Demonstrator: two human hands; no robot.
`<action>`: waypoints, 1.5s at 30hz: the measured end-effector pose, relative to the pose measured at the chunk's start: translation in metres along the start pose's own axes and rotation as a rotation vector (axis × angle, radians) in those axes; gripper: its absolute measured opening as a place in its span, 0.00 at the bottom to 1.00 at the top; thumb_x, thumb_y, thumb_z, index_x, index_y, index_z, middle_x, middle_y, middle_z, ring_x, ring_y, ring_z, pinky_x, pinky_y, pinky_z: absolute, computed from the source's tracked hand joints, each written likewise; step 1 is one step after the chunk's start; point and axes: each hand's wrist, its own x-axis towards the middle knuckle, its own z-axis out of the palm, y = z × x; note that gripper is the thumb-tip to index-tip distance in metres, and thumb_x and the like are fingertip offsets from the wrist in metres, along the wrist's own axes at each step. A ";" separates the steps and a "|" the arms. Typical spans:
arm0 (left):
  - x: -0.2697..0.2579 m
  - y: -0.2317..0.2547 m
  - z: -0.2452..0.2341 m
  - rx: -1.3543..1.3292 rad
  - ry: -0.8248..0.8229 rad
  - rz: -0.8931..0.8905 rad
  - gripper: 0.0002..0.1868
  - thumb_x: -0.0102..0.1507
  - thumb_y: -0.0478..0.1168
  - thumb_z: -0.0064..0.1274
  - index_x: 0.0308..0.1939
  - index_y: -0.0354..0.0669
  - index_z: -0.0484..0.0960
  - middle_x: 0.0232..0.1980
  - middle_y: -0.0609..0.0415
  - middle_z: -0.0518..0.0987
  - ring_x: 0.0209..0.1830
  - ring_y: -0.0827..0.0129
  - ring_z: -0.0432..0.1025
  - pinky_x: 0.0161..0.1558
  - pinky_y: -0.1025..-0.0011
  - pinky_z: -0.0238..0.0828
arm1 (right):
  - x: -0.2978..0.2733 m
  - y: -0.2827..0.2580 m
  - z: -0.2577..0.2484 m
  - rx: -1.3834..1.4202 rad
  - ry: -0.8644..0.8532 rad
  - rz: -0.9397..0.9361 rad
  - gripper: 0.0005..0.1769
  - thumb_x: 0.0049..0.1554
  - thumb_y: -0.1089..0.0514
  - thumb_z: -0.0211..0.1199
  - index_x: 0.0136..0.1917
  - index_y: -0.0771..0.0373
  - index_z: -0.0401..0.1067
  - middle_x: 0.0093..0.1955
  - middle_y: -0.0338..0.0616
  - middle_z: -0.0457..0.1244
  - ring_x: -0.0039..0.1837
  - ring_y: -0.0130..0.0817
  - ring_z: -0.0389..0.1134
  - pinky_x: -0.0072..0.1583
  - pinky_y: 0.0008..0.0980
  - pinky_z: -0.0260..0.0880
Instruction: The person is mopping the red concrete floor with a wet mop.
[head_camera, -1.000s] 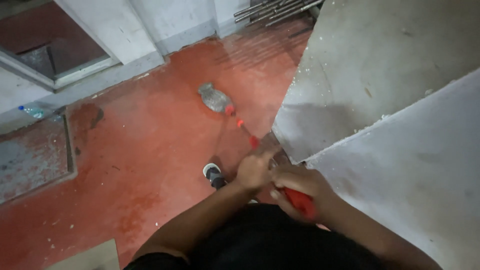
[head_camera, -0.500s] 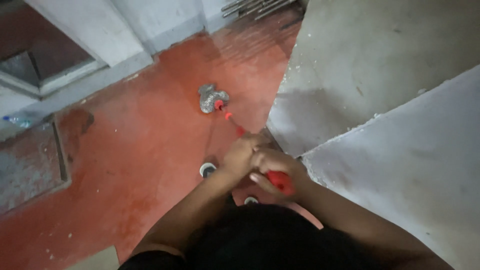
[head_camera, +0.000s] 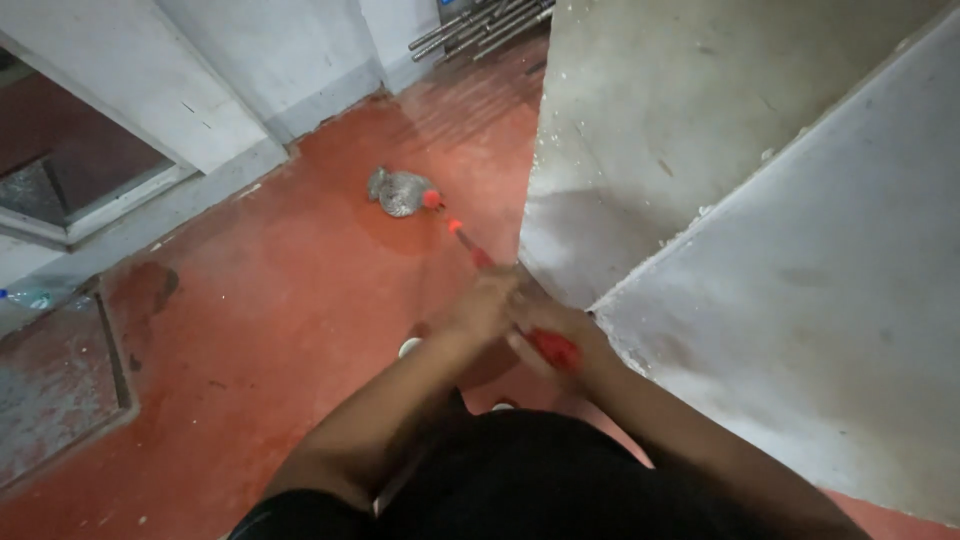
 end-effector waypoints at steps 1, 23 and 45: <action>-0.015 0.025 0.008 0.365 0.009 0.210 0.19 0.56 0.40 0.53 0.51 0.40 0.79 0.46 0.40 0.81 0.47 0.47 0.76 0.45 0.56 0.74 | -0.004 -0.026 -0.014 0.158 0.002 0.067 0.05 0.58 0.63 0.67 0.45 0.64 0.71 0.47 0.49 0.67 0.51 0.45 0.69 0.55 0.35 0.70; 0.041 0.021 -0.098 -0.006 0.031 -0.094 0.16 0.64 0.45 0.47 0.45 0.39 0.85 0.41 0.42 0.85 0.37 0.56 0.80 0.38 0.59 0.77 | 0.127 0.029 0.053 0.266 0.030 -0.147 0.10 0.57 0.69 0.66 0.38 0.63 0.67 0.39 0.47 0.61 0.43 0.42 0.65 0.49 0.35 0.66; -0.012 0.067 0.020 0.614 -0.058 0.610 0.29 0.53 0.35 0.60 0.58 0.34 0.74 0.60 0.34 0.75 0.63 0.36 0.66 0.63 0.51 0.61 | -0.005 -0.019 -0.051 0.155 -0.164 -0.028 0.10 0.51 0.65 0.67 0.41 0.61 0.66 0.40 0.48 0.62 0.44 0.47 0.64 0.45 0.39 0.66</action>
